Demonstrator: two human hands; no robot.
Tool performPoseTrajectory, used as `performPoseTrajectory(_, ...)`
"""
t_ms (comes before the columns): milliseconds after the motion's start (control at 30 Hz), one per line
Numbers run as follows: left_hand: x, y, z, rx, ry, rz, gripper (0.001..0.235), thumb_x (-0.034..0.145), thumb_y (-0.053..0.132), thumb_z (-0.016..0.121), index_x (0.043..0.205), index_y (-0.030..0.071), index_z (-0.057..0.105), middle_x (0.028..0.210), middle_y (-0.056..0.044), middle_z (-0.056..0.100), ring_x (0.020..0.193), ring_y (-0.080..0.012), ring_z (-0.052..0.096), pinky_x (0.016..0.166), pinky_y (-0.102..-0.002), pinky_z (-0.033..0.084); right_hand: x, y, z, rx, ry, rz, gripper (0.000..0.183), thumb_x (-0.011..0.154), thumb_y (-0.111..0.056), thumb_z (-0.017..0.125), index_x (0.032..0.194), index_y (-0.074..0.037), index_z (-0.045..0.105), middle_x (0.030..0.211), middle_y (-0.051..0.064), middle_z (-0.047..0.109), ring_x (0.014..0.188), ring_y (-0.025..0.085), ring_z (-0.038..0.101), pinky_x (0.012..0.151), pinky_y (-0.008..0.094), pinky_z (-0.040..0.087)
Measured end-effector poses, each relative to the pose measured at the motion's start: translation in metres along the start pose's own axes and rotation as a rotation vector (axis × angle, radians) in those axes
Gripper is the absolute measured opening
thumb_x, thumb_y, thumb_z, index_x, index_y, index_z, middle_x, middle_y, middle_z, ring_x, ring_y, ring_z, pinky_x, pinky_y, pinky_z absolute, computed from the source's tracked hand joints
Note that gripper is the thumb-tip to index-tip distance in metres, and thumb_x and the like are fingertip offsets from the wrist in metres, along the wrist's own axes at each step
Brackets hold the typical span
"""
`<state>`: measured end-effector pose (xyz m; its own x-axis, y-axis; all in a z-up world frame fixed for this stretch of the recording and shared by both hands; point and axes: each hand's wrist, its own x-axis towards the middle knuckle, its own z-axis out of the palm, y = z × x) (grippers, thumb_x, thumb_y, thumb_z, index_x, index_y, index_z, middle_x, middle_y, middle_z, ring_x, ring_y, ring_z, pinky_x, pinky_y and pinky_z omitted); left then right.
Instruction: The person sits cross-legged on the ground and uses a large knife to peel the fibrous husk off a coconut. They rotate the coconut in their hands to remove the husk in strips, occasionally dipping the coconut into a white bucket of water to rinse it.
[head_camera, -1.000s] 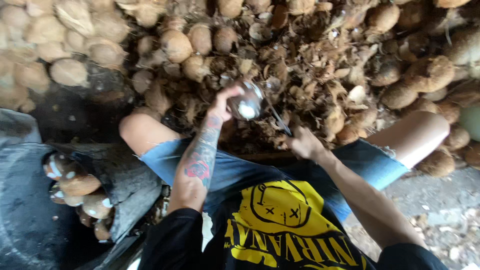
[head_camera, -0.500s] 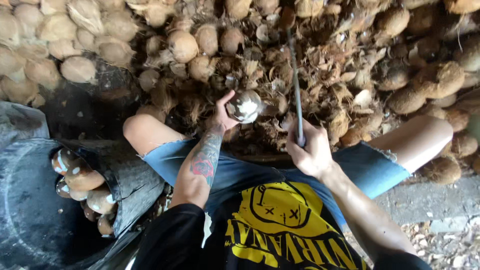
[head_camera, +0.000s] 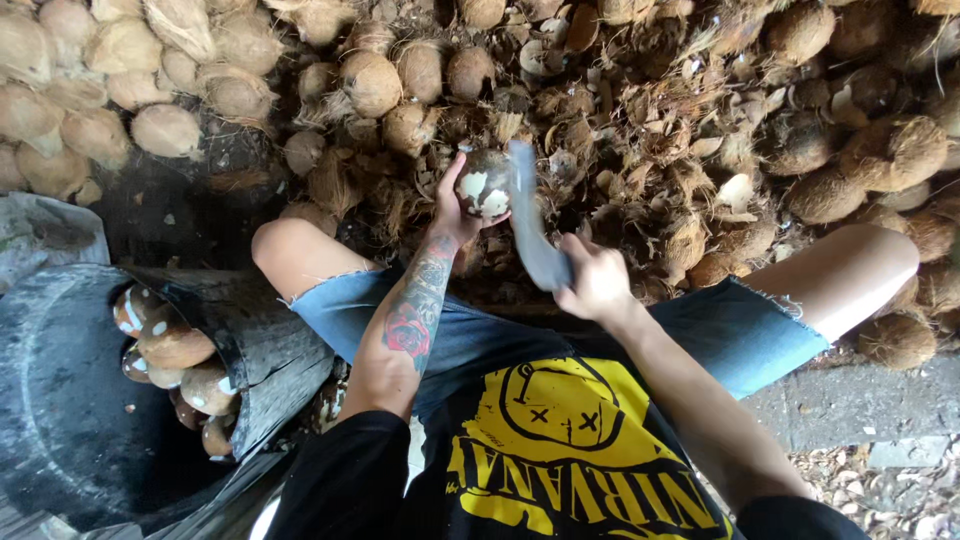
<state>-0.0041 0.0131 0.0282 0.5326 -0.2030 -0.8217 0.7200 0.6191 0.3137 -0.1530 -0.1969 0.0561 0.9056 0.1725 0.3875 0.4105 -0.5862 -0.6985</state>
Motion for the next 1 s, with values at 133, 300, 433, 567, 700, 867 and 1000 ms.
performPoseTrajectory(133,0.003,0.003,-0.001,0.012,-0.031,0.061,0.095,0.071,0.059,0.092,0.143,0.007,0.059,0.134,-0.022,0.067,0.122,-0.0466,0.062,0.105,-0.074,0.047,0.001,0.030,0.030,-0.127,-0.474,0.775,0.039,0.080,-0.030,0.060,0.095,0.003,0.075,0.081,0.027,0.076,0.088,0.049,0.077,0.081,0.061,0.058)
performPoseTrajectory(300,-0.009,0.045,-0.003,-0.066,0.006,0.238,0.098,0.068,0.057,0.094,0.142,0.003,0.059,0.132,-0.022,0.067,0.123,-0.0462,0.063,0.100,-0.076,0.051,0.005,0.082,0.025,-0.024,-0.427,0.915,0.053,0.081,-0.046,0.064,0.103,0.000,0.077,0.093,0.027,0.077,0.106,0.048,0.072,0.092,0.065,0.050)
performPoseTrajectory(433,-0.077,0.121,-0.040,0.417,-0.195,1.146,0.063,0.070,-0.006,0.082,0.130,0.000,0.066,0.132,-0.016,0.066,0.121,-0.0262,0.063,0.107,-0.040,0.048,0.012,0.095,0.039,0.063,-0.276,1.049,0.017,0.082,-0.032,0.064,0.079,-0.014,0.064,0.068,0.004,0.055,0.066,0.017,0.047,0.058,0.044,0.038)
performPoseTrajectory(567,-0.173,0.194,-0.121,0.645,0.104,1.295,0.035,0.079,0.029,0.095,0.107,0.016,0.081,0.103,0.001,0.083,0.094,-0.0109,0.075,0.085,-0.025,0.060,0.008,0.137,0.057,0.120,-0.216,1.085,0.016,0.079,-0.021,0.060,0.080,-0.004,0.060,0.070,0.005,0.054,0.063,0.021,0.046,0.052,0.046,0.038)
performPoseTrajectory(700,-0.241,0.206,-0.240,0.794,0.559,1.222,0.041,0.073,0.042,0.101,0.104,0.023,0.082,0.106,0.006,0.084,0.096,-0.0053,0.072,0.087,-0.025,0.058,0.008,0.173,0.066,-0.385,-0.604,0.879,0.038,0.092,-0.034,0.066,0.080,0.000,0.079,0.075,0.026,0.070,0.076,0.039,0.068,0.068,0.050,0.052)
performPoseTrajectory(867,-0.293,0.175,-0.358,0.852,1.188,1.033,0.083,0.072,0.064,0.102,0.132,0.017,0.068,0.131,-0.009,0.066,0.123,-0.0251,0.063,0.101,-0.036,0.050,0.003,0.165,0.065,-0.051,-0.387,1.098,0.019,0.077,-0.014,0.065,0.072,0.004,0.068,0.061,0.015,0.061,0.046,0.032,0.056,0.039,0.052,0.044)
performPoseTrajectory(1000,-0.298,0.150,-0.418,0.687,1.276,1.150,0.055,0.068,0.047,0.105,0.103,0.017,0.075,0.102,0.000,0.073,0.094,-0.0125,0.073,0.081,-0.031,0.061,0.011,0.168,0.064,-0.307,-0.523,1.016,0.034,0.068,-0.018,0.063,0.087,0.006,0.076,0.071,0.017,0.061,0.063,0.036,0.051,0.049,0.058,0.041)
